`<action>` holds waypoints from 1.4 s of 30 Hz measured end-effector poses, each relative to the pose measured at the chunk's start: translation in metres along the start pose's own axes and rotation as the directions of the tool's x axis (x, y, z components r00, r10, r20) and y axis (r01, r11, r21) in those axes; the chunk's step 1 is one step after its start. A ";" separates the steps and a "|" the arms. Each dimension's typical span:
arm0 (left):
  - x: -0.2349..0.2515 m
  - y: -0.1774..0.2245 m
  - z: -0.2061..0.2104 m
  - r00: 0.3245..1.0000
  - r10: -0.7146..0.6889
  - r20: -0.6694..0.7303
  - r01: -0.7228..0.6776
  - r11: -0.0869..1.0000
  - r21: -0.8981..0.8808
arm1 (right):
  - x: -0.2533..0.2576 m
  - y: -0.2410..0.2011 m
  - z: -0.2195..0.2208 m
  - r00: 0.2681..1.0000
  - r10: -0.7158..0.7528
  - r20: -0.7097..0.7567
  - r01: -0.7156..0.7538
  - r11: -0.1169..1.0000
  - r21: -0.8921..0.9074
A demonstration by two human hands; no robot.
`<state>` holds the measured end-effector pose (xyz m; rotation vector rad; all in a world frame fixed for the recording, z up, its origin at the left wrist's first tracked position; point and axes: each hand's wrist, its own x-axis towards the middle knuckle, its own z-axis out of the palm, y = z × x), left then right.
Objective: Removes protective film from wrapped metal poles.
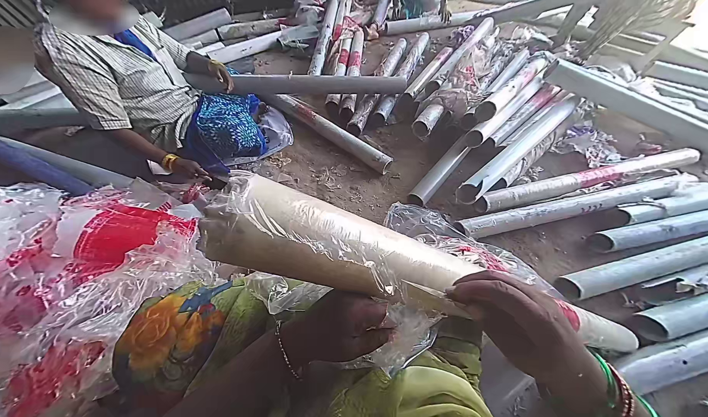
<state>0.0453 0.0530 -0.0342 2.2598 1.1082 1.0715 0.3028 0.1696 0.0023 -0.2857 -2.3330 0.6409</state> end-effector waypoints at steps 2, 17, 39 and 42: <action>-0.002 -0.003 0.001 1.000 0.012 0.000 -0.012 1.000 0.004 | -0.025 0.004 -0.005 0.996 0.093 0.002 -0.093 0.996 0.009; 0.016 0.016 0.002 0.973 -0.230 -0.018 0.225 0.963 -0.146 | -0.093 0.024 0.019 0.932 0.317 -0.177 -0.323 0.947 -0.003; 0.080 0.062 -0.007 0.718 -0.679 0.152 0.545 0.412 -0.730 | -0.056 0.031 0.078 0.864 0.121 -0.488 -0.328 0.871 -0.365; 0.058 0.060 -0.007 0.670 -0.730 0.139 0.529 0.337 -0.779 | -0.056 0.036 0.066 0.876 0.157 -0.457 -0.299 0.919 -0.257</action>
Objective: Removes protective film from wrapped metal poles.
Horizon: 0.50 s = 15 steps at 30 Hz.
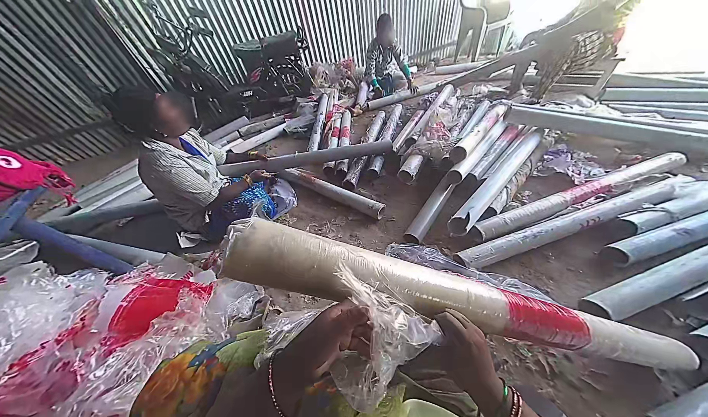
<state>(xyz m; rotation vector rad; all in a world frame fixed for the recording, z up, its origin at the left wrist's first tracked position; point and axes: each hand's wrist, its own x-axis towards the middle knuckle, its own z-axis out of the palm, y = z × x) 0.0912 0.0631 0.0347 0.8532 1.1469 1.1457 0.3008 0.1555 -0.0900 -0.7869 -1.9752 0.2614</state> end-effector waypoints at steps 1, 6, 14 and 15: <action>-0.002 -0.006 -0.006 0.999 -0.024 -0.038 0.023 0.999 -0.042 | 0.002 0.003 -0.003 1.000 0.019 0.014 -0.019 0.999 0.046; 0.008 -0.039 -0.042 0.968 -0.198 -0.156 0.155 0.956 -0.248 | 0.014 0.010 -0.007 0.998 0.051 0.040 -0.056 0.987 0.150; 0.009 -0.026 -0.018 0.954 0.044 -0.298 -0.134 0.948 -0.288 | 0.016 0.009 -0.010 0.994 0.087 0.062 -0.098 0.972 0.213; 0.005 -0.025 -0.017 0.954 0.045 -0.297 -0.138 0.944 -0.301 | 0.015 0.008 -0.009 0.995 0.078 0.064 -0.090 0.974 0.207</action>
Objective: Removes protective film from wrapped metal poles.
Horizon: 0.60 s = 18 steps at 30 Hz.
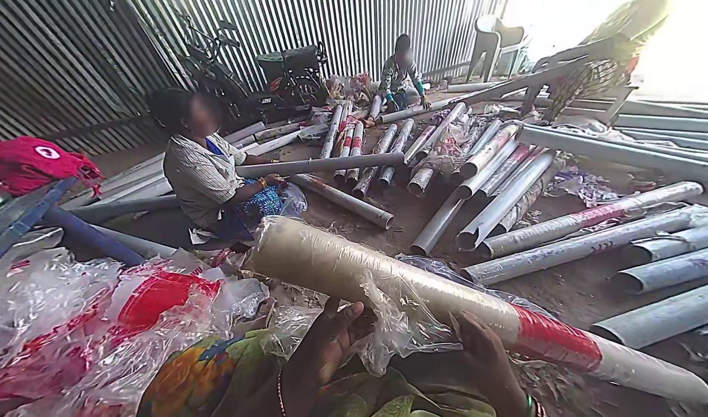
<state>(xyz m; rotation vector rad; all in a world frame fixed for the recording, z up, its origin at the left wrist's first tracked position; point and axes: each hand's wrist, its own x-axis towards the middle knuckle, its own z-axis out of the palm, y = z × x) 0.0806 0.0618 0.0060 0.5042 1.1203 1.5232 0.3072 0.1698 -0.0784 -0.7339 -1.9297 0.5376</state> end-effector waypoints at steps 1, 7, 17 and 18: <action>-0.002 0.001 -0.001 1.000 -0.005 0.000 0.005 1.000 -0.010 | -0.001 0.000 0.001 1.000 -0.005 0.002 0.005 1.000 -0.007; 0.001 0.027 -0.011 1.000 0.004 -0.015 -0.005 0.995 -0.097 | 0.003 0.003 -0.001 0.998 0.051 -0.024 -0.049 0.995 0.092; 0.022 -0.003 -0.014 0.968 0.180 -0.172 -0.163 0.980 0.112 | 0.002 0.007 0.004 0.992 0.124 -0.025 -0.118 0.975 0.188; 0.024 -0.013 -0.006 0.976 0.160 -0.149 -0.148 0.985 0.086 | 0.002 0.007 0.003 0.994 0.112 -0.022 -0.106 0.979 0.174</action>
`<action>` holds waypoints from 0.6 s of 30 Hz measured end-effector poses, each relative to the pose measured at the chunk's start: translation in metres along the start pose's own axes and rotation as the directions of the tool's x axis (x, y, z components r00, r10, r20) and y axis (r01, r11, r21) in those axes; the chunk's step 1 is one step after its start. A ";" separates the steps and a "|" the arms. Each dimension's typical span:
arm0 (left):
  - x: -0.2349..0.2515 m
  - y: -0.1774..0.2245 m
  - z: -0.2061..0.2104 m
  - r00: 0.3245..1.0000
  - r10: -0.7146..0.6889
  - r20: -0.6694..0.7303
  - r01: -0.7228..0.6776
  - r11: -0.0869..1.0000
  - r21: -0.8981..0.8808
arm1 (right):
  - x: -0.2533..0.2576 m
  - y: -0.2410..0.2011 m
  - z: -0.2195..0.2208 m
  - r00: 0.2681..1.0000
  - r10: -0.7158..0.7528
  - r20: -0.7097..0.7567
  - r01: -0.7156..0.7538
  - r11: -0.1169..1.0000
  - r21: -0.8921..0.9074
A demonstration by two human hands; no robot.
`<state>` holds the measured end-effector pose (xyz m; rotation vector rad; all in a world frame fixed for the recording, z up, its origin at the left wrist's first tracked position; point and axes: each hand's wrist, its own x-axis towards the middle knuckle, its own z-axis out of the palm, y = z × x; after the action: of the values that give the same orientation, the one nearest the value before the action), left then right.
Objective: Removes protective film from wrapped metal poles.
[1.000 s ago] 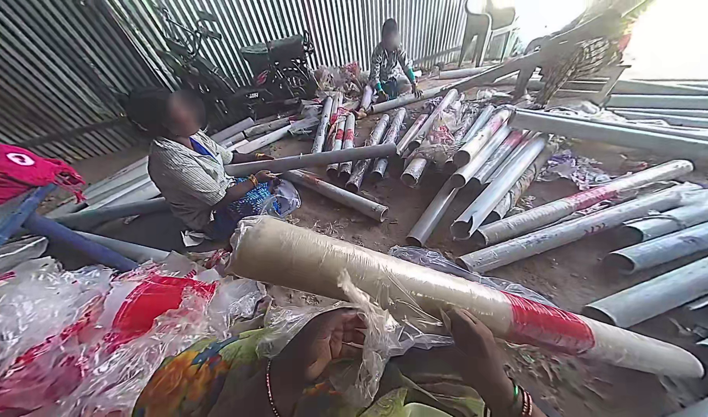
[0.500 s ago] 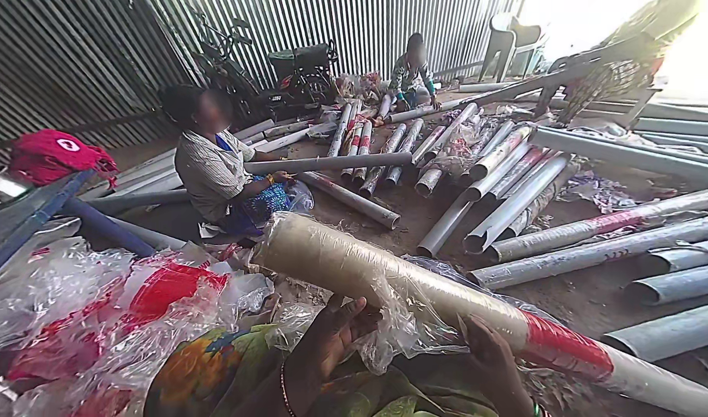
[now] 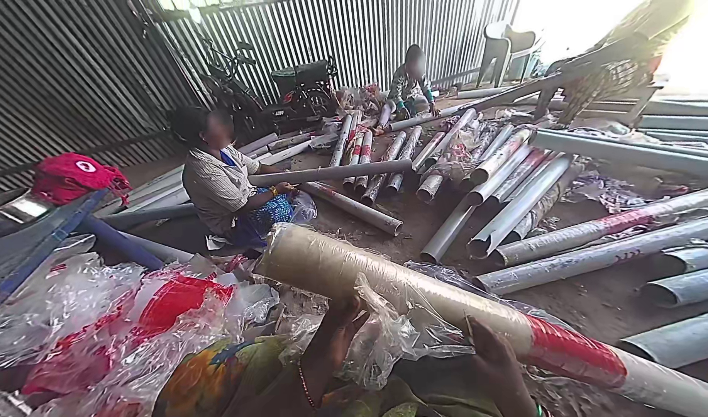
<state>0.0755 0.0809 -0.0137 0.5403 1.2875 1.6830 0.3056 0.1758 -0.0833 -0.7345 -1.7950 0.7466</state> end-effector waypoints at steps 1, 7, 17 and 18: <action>-0.001 -0.005 0.010 1.000 0.014 0.003 -0.013 0.999 -0.032 | -0.001 -0.001 -0.001 1.000 -0.017 0.005 0.017 1.000 -0.021; 0.003 -0.023 0.028 0.974 0.188 -0.124 -0.191 0.982 -0.011 | 0.005 -0.011 -0.004 0.988 -0.136 0.073 0.150 0.962 -0.230; 0.019 -0.011 0.039 0.954 0.259 -0.152 -0.263 0.965 -0.006 | 0.022 -0.015 -0.001 0.989 -0.145 0.017 0.146 0.963 -0.225; 0.019 -0.006 0.039 0.947 0.279 -0.160 -0.280 0.960 0.018 | 0.024 -0.018 0.001 0.989 -0.149 0.011 0.148 0.966 -0.210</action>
<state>0.0993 0.1177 -0.0084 0.6174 1.3706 1.9982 0.2950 0.1833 -0.0559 -0.7288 -1.9200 0.4593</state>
